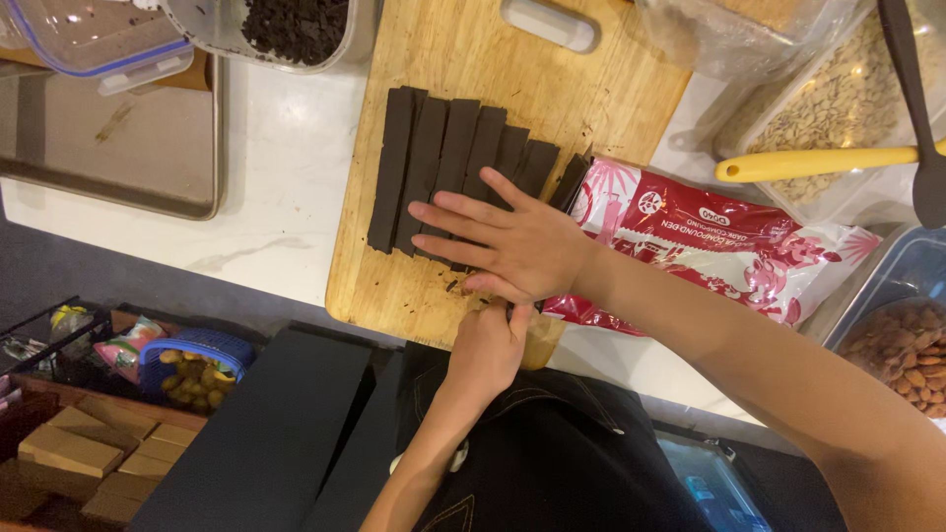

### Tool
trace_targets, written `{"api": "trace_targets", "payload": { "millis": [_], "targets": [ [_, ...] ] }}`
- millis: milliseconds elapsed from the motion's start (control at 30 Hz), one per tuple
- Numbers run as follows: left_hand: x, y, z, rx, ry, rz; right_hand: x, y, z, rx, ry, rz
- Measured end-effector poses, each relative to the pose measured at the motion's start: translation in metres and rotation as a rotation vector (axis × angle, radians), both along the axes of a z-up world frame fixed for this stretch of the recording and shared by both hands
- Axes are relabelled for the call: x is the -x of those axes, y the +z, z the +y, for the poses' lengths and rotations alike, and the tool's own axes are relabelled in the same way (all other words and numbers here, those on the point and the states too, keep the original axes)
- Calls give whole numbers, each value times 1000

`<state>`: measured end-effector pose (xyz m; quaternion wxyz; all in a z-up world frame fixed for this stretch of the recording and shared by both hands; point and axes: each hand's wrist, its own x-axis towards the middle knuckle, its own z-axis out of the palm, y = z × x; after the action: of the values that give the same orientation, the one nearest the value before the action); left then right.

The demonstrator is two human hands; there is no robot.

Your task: The person slices a dark chocolate bar into thin strips on a wooden cutting board using a large knife. The strips are aligned and cut repeatedly across the bar's width.

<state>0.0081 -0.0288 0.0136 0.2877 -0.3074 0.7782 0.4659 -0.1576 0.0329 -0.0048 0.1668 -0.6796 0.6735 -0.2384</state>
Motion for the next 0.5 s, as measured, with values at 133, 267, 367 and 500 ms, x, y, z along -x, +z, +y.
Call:
{"api": "trace_targets", "payload": {
  "millis": [133, 267, 367, 500],
  "targets": [
    [5, 4, -2, -3, 10, -11, 2, -2, 1, -31, -2, -5],
    [4, 3, 0, 11, 19, -46, 2, -3, -1, -40, -7, 12],
    [0, -2, 3, 37, 26, -11, 1, -2, 0, -56, -8, 62],
    [-5, -10, 3, 55, 26, 77, -3, 0, -2, -10, 3, 98]
  ]
}}
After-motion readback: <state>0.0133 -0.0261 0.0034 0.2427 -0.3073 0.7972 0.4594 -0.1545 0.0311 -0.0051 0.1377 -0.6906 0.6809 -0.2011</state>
